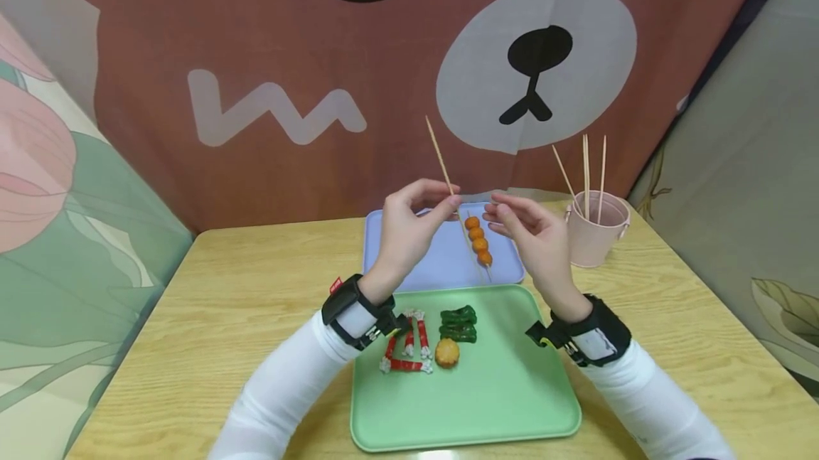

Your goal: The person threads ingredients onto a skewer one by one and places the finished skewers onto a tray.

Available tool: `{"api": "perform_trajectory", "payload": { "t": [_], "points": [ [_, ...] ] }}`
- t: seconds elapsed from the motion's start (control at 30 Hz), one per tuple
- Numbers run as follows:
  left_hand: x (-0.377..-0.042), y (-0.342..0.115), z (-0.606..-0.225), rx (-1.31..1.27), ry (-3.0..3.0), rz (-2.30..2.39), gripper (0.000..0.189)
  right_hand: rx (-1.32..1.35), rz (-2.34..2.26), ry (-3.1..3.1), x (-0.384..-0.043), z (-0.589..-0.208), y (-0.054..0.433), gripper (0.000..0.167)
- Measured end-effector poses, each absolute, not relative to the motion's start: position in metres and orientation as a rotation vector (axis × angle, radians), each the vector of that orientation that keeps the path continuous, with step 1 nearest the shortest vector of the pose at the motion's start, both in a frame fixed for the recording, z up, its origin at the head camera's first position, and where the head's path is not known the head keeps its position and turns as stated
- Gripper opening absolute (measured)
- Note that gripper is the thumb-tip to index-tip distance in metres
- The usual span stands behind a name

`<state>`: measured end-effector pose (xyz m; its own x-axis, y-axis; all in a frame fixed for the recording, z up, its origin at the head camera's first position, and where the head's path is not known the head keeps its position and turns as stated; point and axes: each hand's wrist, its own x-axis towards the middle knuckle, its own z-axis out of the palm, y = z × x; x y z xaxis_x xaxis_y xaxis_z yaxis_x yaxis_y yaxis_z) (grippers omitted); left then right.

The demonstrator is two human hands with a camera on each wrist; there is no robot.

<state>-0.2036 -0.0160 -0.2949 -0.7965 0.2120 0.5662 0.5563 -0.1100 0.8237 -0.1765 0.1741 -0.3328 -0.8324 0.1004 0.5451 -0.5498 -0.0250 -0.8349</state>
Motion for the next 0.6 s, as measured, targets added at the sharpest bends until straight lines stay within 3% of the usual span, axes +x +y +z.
{"api": "perform_trajectory", "payload": {
  "t": [0.6],
  "points": [
    [-0.199,-0.027,-0.319,-0.631,-1.7,-2.293,0.021,0.435,1.752,-2.238,-0.154,-0.361,0.187,0.026]
  ]
}}
